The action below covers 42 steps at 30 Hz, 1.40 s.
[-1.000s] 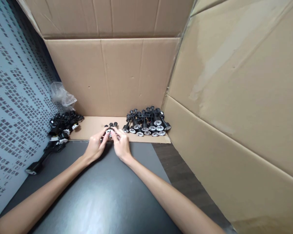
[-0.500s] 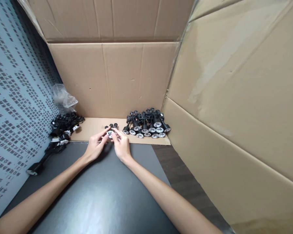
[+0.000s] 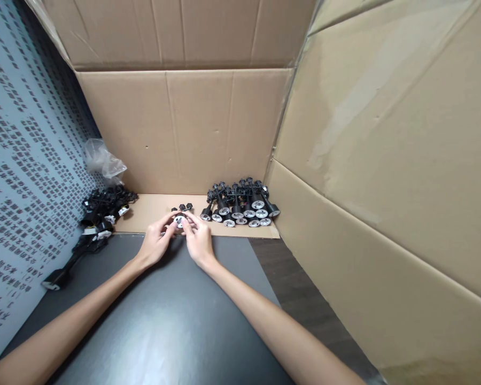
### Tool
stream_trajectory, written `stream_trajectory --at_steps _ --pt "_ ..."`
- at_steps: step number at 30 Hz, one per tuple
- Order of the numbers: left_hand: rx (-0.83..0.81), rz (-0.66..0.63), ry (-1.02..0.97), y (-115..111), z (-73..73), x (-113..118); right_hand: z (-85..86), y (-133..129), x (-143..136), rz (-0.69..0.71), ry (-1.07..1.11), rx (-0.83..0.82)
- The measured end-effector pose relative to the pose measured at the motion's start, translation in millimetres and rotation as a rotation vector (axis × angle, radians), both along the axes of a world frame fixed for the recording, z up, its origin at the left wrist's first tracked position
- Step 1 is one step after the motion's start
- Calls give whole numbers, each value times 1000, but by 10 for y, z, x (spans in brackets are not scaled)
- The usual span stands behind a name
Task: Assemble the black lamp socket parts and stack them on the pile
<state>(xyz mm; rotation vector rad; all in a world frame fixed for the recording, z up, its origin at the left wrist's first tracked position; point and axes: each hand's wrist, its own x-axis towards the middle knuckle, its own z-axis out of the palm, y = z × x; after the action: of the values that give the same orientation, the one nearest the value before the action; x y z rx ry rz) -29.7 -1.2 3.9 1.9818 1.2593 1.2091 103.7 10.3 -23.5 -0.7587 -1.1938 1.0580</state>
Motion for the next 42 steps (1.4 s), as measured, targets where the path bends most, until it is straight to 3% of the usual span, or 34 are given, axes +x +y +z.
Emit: stream_trajectory --at_steps 42 --pt "-20 -50 -73 -5 3 1 48 -24 19 -11 42 -58"
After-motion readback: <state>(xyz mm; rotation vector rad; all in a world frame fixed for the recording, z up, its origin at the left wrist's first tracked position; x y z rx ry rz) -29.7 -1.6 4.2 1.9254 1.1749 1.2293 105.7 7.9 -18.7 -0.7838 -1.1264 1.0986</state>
